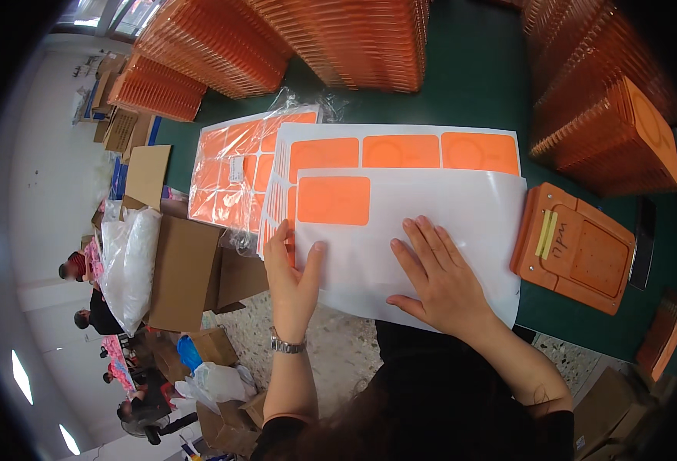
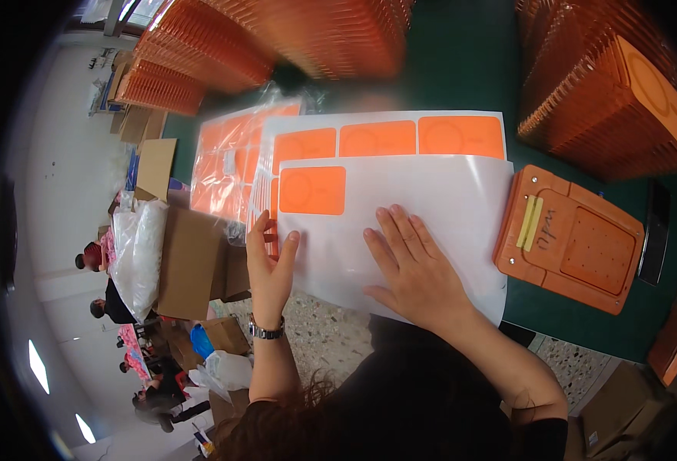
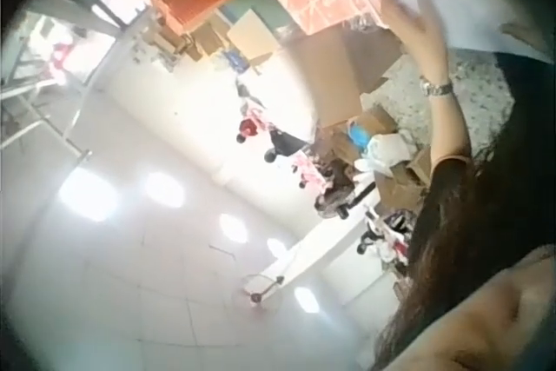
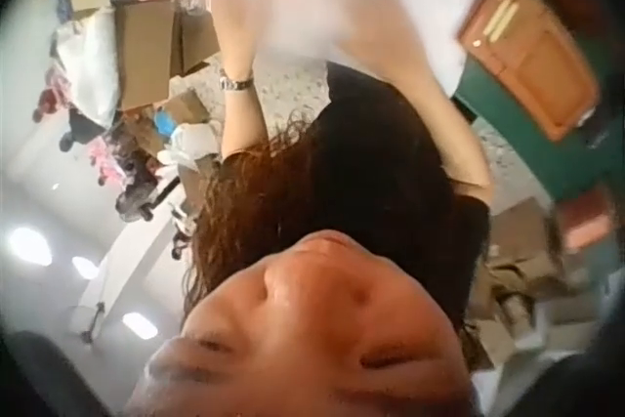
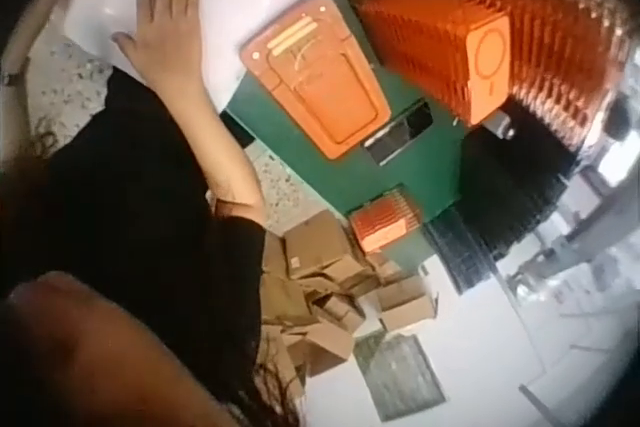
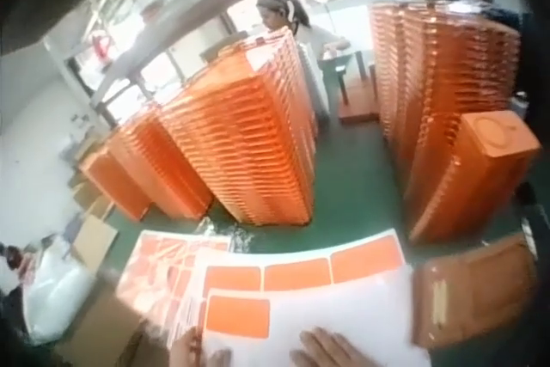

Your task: The recorder is applying orange stickers to the inside of clear phone cases using a wooden jig.

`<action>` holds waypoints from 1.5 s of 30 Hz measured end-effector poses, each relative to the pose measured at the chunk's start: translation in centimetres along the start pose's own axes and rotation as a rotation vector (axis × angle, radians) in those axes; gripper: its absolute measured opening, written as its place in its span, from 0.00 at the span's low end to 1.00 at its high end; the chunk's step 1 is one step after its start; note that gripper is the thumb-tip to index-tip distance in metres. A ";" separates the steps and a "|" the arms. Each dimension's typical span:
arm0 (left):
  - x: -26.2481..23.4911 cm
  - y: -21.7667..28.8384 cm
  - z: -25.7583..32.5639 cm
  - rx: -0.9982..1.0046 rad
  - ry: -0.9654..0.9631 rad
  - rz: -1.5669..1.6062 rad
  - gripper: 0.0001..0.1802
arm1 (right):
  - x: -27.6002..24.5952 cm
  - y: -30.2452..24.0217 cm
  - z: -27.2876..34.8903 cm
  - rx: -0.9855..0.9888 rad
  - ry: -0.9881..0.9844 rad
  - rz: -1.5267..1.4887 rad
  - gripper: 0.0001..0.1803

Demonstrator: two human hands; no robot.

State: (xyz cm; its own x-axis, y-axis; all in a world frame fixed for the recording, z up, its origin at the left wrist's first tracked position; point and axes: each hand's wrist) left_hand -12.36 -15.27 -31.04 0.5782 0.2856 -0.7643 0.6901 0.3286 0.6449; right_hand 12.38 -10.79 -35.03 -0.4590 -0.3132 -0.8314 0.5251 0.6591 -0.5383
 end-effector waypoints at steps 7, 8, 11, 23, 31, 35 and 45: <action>-0.1 0.4 -1.6 -0.175 -0.069 0.141 0.35 | 1.1 0.6 1.2 -0.126 0.100 -0.002 0.27; -0.3 0.5 -1.7 -0.171 -0.067 0.134 0.35 | 1.2 0.6 1.3 -0.128 0.165 -0.017 0.26; -1.6 0.3 -1.3 -0.143 0.064 0.031 0.27 | 0.5 0.6 1.6 -0.130 0.277 -0.027 0.19; -6.2 5.5 3.9 -0.236 -0.400 0.455 0.13 | -3.5 -3.7 -2.1 -0.369 0.385 -0.266 0.19; -6.5 6.4 7.9 0.250 -0.293 0.042 0.12 | -1.9 -6.2 -2.0 -0.498 0.429 -0.226 0.17; -6.7 5.8 9.9 0.374 -0.256 0.005 0.12 | -0.9 -7.2 -0.9 -0.554 0.441 -0.241 0.18; -7.8 -3.8 15.1 -0.075 -0.345 0.517 0.12 | -0.8 -9.2 0.5 0.059 0.327 -0.927 0.05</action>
State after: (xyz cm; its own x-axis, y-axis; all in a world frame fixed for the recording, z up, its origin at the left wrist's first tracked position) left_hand -12.91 -32.38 -27.67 0.9451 0.1212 -0.3033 0.2583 0.2912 0.9211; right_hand 8.25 -16.94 -29.45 -0.8779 -0.4788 -0.0020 -0.1124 0.2102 -0.9712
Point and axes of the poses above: each hand's wrist, its own z-axis away from the middle knuckle, its own x-axis out of the palm, y = z × x, and after that the axes turned 3 degrees about -y, right-handed
